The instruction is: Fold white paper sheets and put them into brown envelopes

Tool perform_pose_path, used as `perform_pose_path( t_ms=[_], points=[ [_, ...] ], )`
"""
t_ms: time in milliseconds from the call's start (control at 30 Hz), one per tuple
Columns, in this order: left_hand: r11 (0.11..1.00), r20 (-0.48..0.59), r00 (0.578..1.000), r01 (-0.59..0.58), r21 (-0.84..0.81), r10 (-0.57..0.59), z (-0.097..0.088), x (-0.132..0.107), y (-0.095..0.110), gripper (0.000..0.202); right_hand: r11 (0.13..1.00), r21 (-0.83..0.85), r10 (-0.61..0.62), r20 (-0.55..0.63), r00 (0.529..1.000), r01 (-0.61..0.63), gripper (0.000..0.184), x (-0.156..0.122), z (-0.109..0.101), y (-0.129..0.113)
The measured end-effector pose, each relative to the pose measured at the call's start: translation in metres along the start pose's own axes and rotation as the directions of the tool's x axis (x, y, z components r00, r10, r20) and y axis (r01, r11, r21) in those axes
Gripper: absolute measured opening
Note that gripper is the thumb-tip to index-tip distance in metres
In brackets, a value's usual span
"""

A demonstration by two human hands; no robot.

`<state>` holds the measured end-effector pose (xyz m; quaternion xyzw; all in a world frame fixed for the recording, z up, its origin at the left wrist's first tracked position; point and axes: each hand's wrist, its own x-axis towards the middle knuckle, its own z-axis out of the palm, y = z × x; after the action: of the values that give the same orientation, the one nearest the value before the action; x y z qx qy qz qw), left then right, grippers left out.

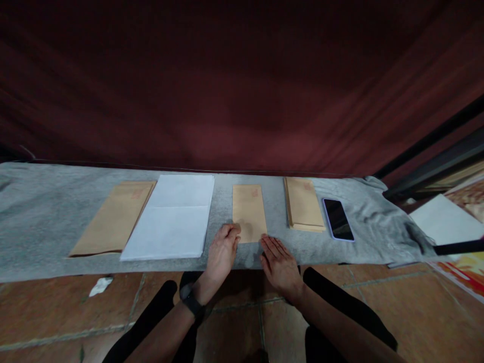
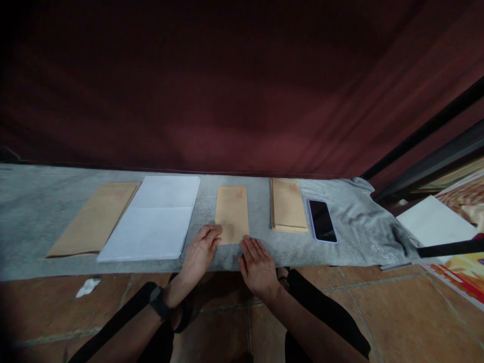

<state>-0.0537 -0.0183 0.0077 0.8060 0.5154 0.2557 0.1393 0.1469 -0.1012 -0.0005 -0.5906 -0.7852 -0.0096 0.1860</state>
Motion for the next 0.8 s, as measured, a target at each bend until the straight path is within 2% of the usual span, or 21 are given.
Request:
perform_pose_path(
  t_ms=[67, 133, 233, 267, 367, 467, 667, 800],
  points=[
    [0.994, -0.016, 0.998, -0.051, 0.1, 0.053, 0.002, -0.004, 0.006, 0.032, 1.0, 0.002, 0.001, -0.01, 1.0, -0.001, 0.044, 0.001, -0.001, -0.001],
    [0.977, -0.003, 0.987, -0.161, 0.139, 0.164, 0.007, -0.011, 0.015, 0.037, 1.0, 0.001, 0.002, -0.012, 1.0, -0.002, 0.045, 0.002, 0.0, -0.001],
    [0.934, 0.104, 0.937, -0.343, 0.098, 0.333, 0.017, -0.024, 0.032, 0.045, 1.0, -0.003, -0.002, 0.021, 1.0, 0.002, 0.051, -0.001, 0.002, 0.001],
    [0.928, 0.13, 0.929, -0.36, 0.1, 0.346, 0.019, -0.028, 0.036, 0.049, 1.0, -0.004, -0.008, 0.039, 0.999, 0.008, 0.054, -0.002, 0.003, 0.003],
    [0.926, 0.166, 0.931, -0.35, 0.142, 0.326, 0.023, -0.037, 0.043, 0.062, 0.999, -0.009, -0.032, 0.082, 0.996, 0.033, 0.06, -0.005, 0.005, 0.007],
    [0.92, 0.17, 0.934, -0.344, 0.189, 0.314, 0.022, -0.041, 0.041, 0.072, 0.999, -0.026, -0.04, 0.092, 0.995, 0.043, 0.06, -0.005, 0.006, 0.009],
    [0.914, 0.142, 0.947, -0.317, 0.253, 0.29, 0.019, -0.044, 0.029, 0.083, 0.999, -0.033, -0.017, 0.045, 0.999, 0.018, 0.048, -0.001, 0.002, 0.007],
    [0.919, 0.094, 0.96, -0.28, 0.276, 0.264, 0.015, -0.047, 0.022, 0.087, 1.0, -0.011, -0.002, 0.009, 1.0, 0.002, 0.047, 0.0, -0.001, 0.006]
  ],
)
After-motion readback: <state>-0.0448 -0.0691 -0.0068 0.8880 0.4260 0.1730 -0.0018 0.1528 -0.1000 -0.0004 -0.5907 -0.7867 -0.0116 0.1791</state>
